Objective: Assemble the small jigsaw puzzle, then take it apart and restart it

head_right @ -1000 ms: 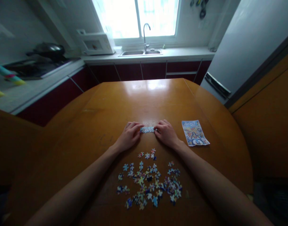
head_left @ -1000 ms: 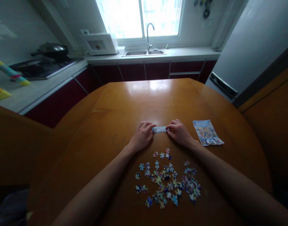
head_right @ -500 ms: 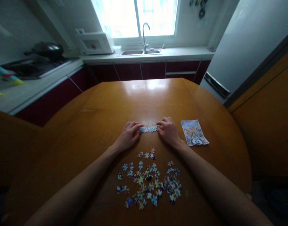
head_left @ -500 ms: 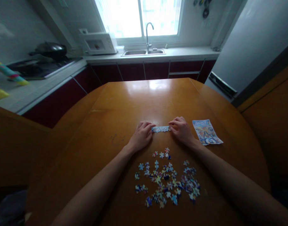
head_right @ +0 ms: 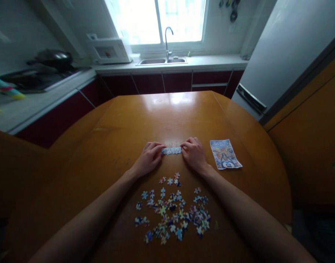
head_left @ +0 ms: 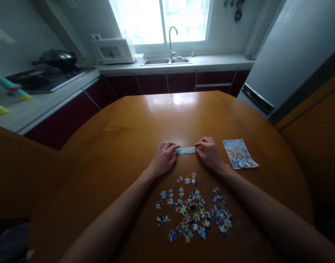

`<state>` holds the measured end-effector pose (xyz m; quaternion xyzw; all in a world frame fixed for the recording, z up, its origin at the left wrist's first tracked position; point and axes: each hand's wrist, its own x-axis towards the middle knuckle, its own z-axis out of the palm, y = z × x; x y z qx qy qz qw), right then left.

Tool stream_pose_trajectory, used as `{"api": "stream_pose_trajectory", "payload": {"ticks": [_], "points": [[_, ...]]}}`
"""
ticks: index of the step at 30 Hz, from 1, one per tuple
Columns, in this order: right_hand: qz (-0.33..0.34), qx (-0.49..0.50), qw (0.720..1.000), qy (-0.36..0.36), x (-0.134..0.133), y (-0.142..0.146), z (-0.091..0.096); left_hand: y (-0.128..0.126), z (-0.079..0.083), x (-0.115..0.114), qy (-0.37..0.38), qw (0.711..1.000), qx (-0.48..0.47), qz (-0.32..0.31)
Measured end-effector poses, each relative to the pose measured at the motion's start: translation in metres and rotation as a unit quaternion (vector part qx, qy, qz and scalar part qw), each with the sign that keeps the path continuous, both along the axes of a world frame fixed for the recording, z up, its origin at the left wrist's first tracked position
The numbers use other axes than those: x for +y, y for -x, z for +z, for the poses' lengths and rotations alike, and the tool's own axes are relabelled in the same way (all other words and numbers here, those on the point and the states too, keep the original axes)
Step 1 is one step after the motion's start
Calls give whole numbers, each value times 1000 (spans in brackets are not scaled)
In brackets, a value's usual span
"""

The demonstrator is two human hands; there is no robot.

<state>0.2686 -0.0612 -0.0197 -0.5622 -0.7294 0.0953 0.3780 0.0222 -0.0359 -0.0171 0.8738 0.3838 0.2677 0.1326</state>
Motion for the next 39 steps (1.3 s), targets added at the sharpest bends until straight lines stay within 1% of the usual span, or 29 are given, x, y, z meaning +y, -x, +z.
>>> {"api": "stream_pose_trajectory", "payload": {"ticks": [5, 10, 17, 19, 21, 24, 26, 28, 31, 34, 36, 39], "points": [[0, -3, 1000, 0, -1, 0, -1, 0, 2, 0, 4, 1000, 5, 1], [17, -14, 1000, 5, -1, 6, 0, 0, 2, -1, 6, 1000, 4, 3], [47, -67, 996, 24, 1, 10, -1, -1, -1, 0, 5, 1000, 3, 4], [50, -59, 997, 27, 1, 9, -1, 0, -2, 0, 5, 1000, 5, 3], [46, -30, 998, 22, 2, 8, 0, 0, -2, 1, 3, 1000, 3, 4], [11, 29, 1000, -3, 3, 4, 1, 1, -2, 1, 3, 1000, -5, 4], [-5, 48, 999, -14, 3, 3, 2, 1, -2, 1, 5, 1000, -9, 2], [6, 44, 999, -10, 2, 3, 3, 1, -1, 0, 7, 1000, -10, 1], [51, 2, 999, 17, -1, 7, 3, 0, 0, 0, 8, 1000, -9, 1], [72, -32, 996, 38, -3, 9, 4, 0, 1, 0, 9, 1000, -10, 0], [64, -23, 997, 31, -2, 9, 4, 0, 1, 0, 8, 1000, -11, 2], [32, 4, 999, 10, -1, 5, 4, 0, 0, 0, 5, 1000, -13, 12]]}}
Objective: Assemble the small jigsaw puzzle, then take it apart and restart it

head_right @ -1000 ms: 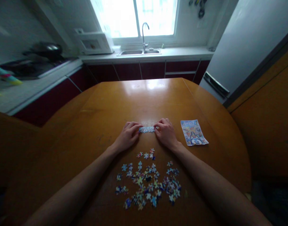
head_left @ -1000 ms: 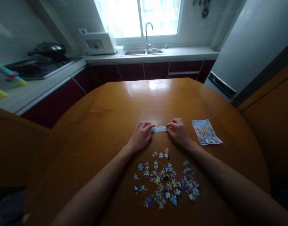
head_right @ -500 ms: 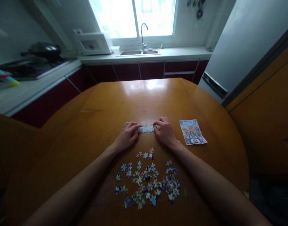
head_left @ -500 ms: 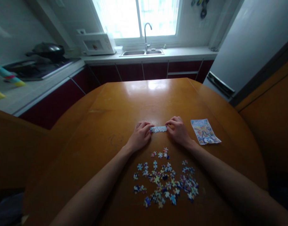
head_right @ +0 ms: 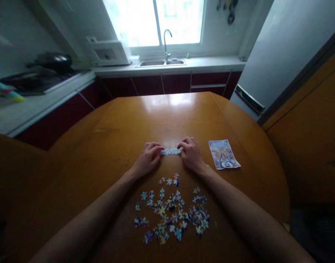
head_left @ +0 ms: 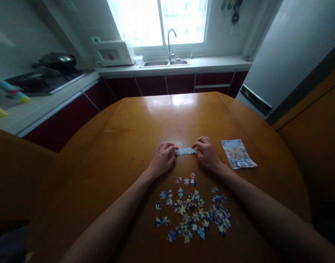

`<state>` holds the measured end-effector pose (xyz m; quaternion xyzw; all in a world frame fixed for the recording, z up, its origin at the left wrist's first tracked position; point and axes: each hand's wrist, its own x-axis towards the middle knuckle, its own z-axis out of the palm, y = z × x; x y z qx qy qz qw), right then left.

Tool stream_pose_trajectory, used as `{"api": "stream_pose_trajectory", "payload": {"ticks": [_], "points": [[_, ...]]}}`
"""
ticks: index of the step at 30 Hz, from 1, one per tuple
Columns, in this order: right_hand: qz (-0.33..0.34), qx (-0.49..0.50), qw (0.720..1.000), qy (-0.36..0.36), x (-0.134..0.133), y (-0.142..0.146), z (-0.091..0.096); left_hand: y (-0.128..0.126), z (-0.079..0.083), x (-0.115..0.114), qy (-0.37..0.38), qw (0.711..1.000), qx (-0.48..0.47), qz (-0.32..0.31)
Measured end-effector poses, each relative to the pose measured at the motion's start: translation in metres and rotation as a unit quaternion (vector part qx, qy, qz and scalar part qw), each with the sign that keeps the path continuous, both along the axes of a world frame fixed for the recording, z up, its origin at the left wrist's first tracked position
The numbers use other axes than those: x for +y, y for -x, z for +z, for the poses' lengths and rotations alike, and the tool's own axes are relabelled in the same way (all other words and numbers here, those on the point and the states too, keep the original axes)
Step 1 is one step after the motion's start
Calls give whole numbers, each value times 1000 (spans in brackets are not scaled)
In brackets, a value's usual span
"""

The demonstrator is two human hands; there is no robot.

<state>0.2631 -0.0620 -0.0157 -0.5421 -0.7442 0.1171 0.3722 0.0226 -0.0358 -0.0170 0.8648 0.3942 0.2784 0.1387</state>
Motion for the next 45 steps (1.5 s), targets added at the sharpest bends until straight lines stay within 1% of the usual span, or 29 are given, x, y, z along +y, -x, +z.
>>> {"api": "stream_pose_trajectory", "payload": {"ticks": [2, 7, 9, 11, 13, 18, 22, 25, 31, 33, 36, 39, 42, 45], "points": [[-6, 0, 1000, -2, 0, -1, -1, 0, 0, 0, -3, 1000, 0, 7], [28, -56, 998, 23, 0, 1, -3, 1, 0, 0, -7, 1000, -1, 15], [12, -44, 999, 17, 0, 1, -3, 1, 1, 0, -7, 1000, 1, 17], [-21, -20, 1000, 3, 1, -1, -3, 1, 1, -1, -9, 1000, 4, 25], [-50, -9, 999, -5, 1, -4, -3, 1, 2, -1, -10, 999, 8, 46], [-90, -44, 995, 15, -8, -8, -3, 3, 3, 0, -10, 993, 19, 117], [-107, -74, 990, 49, -15, -3, -1, 2, 6, -1, -1, 991, 31, 134], [-101, -79, 990, 60, -16, 1, 1, 1, 8, -2, 4, 992, 34, 123], [-101, -64, 992, 47, -15, 3, 1, 3, 5, -1, 10, 994, 29, 107], [-90, -54, 994, 38, -16, 3, 1, 3, 4, 0, 5, 995, 23, 95], [-48, -47, 997, 33, -18, 5, 2, 2, 5, -1, -1, 998, 17, 64], [-20, -55, 998, 33, -19, 7, 2, 2, 7, -4, 6, 1000, 17, 18], [-7, -63, 997, 36, -21, 8, 1, 1, 10, -6, 15, 999, 24, -18], [-10, -64, 997, 38, -21, 8, 1, 1, 12, -7, 16, 999, 37, -26]]}}
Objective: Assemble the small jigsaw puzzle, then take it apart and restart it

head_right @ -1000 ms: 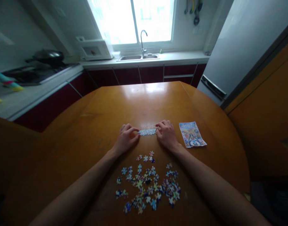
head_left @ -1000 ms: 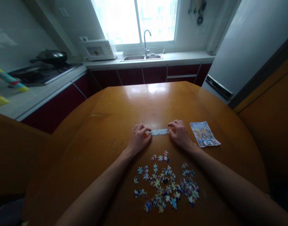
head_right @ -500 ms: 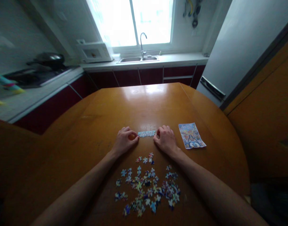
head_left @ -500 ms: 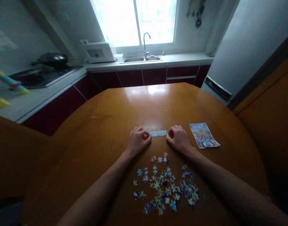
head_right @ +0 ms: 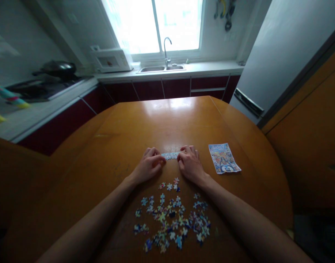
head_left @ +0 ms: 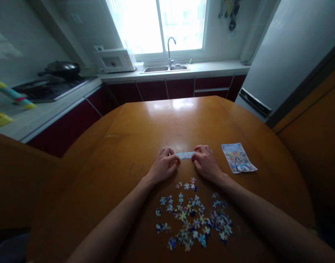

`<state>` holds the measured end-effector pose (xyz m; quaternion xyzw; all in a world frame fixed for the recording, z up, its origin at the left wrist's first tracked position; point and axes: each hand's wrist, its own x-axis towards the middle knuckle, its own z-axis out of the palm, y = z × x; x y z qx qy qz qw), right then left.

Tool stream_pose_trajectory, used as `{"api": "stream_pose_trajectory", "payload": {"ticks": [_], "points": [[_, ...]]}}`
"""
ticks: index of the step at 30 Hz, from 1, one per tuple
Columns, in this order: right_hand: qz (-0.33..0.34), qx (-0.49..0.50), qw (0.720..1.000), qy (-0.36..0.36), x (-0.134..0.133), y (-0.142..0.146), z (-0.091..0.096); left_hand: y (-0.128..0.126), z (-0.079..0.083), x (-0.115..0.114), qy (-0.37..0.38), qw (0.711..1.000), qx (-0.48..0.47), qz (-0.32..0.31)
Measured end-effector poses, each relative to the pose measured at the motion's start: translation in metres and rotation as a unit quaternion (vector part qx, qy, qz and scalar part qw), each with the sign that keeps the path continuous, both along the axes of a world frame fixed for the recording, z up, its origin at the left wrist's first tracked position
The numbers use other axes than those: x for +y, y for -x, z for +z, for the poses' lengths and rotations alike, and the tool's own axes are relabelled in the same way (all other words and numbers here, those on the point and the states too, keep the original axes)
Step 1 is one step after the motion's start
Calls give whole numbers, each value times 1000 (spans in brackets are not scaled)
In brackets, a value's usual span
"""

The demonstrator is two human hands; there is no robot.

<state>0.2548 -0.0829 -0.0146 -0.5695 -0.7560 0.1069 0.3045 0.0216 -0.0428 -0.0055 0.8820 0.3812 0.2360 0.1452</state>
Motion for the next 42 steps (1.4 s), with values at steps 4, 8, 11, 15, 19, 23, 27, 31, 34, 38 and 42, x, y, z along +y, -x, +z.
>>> {"api": "stream_pose_trajectory", "payload": {"ticks": [4, 8, 11, 15, 19, 23, 27, 31, 34, 38, 42], "points": [[-7, 4, 1000, 3, 1, -1, 0, -1, 1, -1, 1, 1000, 12, 0], [-11, 4, 1000, 9, 3, 0, -1, -1, 1, -2, -3, 1000, 15, 2], [-11, 3, 1000, 7, 4, 0, -2, -1, 0, -1, -5, 1000, 23, 6], [-11, 4, 1000, 3, 5, 0, -5, 0, -3, 0, -6, 999, 34, 11], [-10, 5, 1000, 3, 6, 0, -5, 0, -5, 1, -9, 999, 30, 11], [-13, 34, 999, -13, 7, -1, -4, 1, -4, 0, -7, 1000, 25, 7], [-50, 96, 993, -50, 11, -6, -4, 0, -3, 0, -3, 1000, 22, 2], [-88, 134, 985, -65, 17, -15, -8, 0, -4, 1, -10, 999, -4, 32], [-97, 143, 984, -53, 21, -19, -12, 0, -6, 3, -16, 997, -15, 78], [-98, 133, 986, -30, 22, -18, -15, 1, -10, 6, -17, 991, -14, 134], [-94, 121, 988, -16, 22, -16, -15, 2, -10, 6, -15, 991, -3, 130]]}}
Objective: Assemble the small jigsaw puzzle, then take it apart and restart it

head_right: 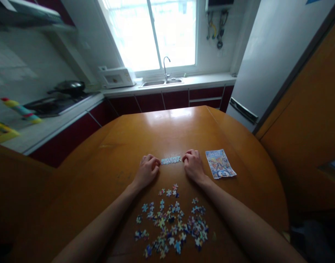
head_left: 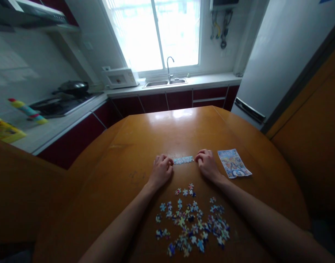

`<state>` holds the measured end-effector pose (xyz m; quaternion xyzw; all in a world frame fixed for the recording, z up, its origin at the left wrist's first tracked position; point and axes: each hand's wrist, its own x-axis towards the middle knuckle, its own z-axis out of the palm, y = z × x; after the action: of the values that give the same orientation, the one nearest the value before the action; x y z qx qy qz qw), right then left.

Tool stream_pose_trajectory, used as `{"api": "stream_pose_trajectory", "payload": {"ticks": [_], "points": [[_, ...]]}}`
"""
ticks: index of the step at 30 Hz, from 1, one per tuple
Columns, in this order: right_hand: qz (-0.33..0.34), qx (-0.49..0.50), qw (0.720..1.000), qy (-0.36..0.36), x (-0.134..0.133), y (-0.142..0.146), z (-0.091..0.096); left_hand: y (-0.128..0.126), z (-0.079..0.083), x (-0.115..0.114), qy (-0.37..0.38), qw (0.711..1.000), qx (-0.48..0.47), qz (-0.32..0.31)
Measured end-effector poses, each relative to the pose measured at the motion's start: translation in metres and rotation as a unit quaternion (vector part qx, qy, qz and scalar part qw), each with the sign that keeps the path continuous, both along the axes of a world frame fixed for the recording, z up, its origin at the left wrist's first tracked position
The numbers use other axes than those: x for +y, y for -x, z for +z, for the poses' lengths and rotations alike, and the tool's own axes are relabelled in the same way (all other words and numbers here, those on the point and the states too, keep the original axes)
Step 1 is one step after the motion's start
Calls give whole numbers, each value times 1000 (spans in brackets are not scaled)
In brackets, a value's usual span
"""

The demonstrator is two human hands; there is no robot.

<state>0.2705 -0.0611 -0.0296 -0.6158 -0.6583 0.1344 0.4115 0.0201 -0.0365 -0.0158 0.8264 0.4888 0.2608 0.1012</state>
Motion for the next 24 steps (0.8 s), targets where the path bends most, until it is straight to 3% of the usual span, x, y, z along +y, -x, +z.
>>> {"api": "stream_pose_trajectory", "payload": {"ticks": [24], "points": [[-11, -13, 999, 32, 6, 0, -2, 1, -2, -1, 12, 999, -23, 19]]}}
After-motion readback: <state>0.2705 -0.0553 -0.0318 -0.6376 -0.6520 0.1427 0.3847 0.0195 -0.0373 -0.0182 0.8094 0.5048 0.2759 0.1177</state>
